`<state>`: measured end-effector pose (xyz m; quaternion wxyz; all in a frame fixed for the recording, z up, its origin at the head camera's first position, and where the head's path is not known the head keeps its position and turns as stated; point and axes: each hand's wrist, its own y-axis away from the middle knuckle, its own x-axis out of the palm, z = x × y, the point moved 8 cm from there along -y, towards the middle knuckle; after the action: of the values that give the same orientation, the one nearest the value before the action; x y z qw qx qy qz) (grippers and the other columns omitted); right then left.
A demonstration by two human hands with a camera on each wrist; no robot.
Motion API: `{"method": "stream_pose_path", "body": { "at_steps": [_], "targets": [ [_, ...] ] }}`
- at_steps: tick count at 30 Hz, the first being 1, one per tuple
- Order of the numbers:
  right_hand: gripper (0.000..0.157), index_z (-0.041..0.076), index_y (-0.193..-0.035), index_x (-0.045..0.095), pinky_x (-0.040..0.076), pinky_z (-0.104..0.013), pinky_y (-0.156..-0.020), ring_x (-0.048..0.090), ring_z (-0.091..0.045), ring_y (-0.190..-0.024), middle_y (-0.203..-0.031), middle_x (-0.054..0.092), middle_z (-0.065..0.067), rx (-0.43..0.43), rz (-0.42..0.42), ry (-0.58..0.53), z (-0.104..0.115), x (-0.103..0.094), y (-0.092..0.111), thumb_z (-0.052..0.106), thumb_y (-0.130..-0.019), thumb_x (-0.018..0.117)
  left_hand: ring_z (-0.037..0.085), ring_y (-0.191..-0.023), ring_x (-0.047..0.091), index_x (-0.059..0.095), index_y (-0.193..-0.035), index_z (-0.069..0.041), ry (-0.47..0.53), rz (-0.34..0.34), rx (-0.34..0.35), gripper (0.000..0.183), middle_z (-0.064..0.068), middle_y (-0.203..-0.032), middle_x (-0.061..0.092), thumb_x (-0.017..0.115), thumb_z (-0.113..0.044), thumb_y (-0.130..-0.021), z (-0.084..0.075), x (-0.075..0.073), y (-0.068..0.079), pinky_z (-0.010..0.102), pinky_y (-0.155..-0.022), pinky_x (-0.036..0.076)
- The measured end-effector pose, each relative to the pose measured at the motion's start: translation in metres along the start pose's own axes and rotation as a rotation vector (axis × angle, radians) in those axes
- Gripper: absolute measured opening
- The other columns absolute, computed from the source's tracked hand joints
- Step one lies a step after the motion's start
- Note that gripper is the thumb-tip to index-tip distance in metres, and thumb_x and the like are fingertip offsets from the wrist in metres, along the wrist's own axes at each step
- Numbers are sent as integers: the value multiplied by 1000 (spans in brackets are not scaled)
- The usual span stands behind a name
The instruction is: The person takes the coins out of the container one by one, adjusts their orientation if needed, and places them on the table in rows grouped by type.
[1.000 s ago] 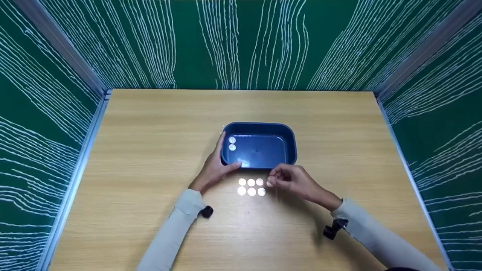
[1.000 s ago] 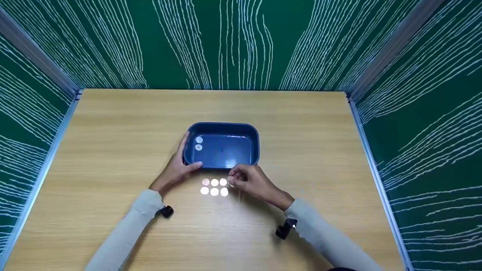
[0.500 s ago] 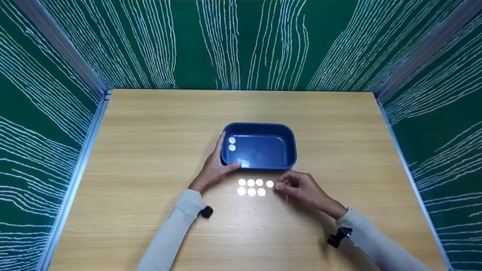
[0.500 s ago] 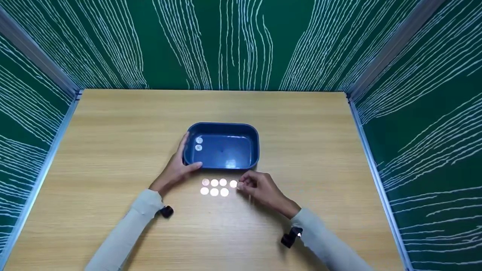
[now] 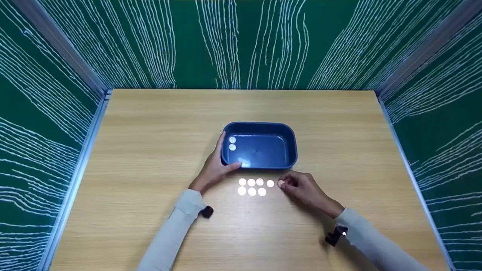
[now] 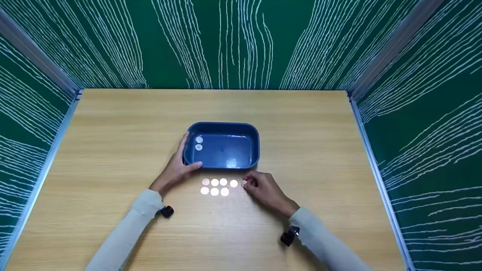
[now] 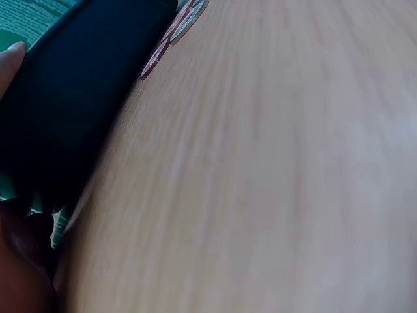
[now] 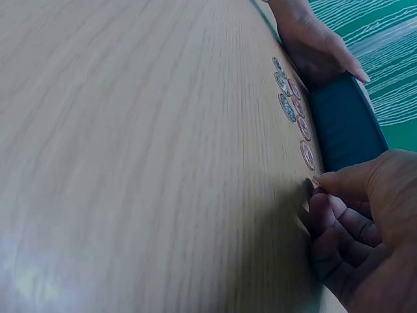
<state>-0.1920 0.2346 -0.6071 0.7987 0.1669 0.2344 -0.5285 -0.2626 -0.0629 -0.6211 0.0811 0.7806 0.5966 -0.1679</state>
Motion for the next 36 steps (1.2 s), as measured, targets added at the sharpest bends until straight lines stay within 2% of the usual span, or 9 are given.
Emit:
{"method": "stream_pose_path", "body": {
  "at_steps": [9, 16, 21, 28, 33, 36],
  "targets": [
    [10, 11, -107, 81, 54, -23, -70, 65, -13, -81, -92, 73, 4, -62, -41, 85, 7, 1, 0, 5, -99, 82, 39, -159, 38, 4, -179, -35, -18, 4, -15, 128, 7, -184, 18, 87, -64, -85, 0, 0, 0, 62, -126, 36],
    [13, 11, -105, 82, 49, -24, -70, 60, -13, -82, -92, 68, 3, -90, -103, 164, 9, 1, 0, 1, -97, 83, 37, -155, 43, 6, -179, -36, -8, -7, -28, 126, 9, -182, 25, 89, -55, -86, -2, -1, 1, 59, -125, 37],
    [18, 10, -108, 81, 51, -26, -70, 60, -12, -83, -93, 68, 2, -93, -90, 204, 18, 4, 3, -2, -94, 84, 36, -156, 42, 5, -179, -38, 4, -4, -30, 125, 7, -183, 23, 90, -53, -87, -1, -1, 1, 59, -125, 37],
    [15, 3, -105, 81, 56, -24, -68, 65, -11, -79, -92, 71, 1, -136, -51, 115, 49, 4, 8, -5, -93, 83, 36, -155, 43, 6, -178, -39, 19, -1, -24, 125, 6, -183, 24, 90, -51, -87, -1, -1, 1, 60, -124, 38],
    [14, 2, -104, 81, 56, -24, -68, 66, -13, -79, -94, 76, -1, -164, -44, 68, 72, -5, 3, -7, -93, 80, 36, -158, 40, 5, -178, -40, 22, 4, -22, 125, 4, -183, 21, 91, -46, -88, -1, 0, 1, 60, -125, 37],
    [12, 2, -106, 82, 56, -24, -70, 67, -14, -81, -95, 78, -5, -149, -15, 20, 81, -8, -3, -4, -95, 80, 37, -158, 40, 5, -178, -40, 19, 6, -27, 124, 5, -183, 21, 91, -48, -88, -2, 0, 1, 61, -125, 37]
  ]
}}
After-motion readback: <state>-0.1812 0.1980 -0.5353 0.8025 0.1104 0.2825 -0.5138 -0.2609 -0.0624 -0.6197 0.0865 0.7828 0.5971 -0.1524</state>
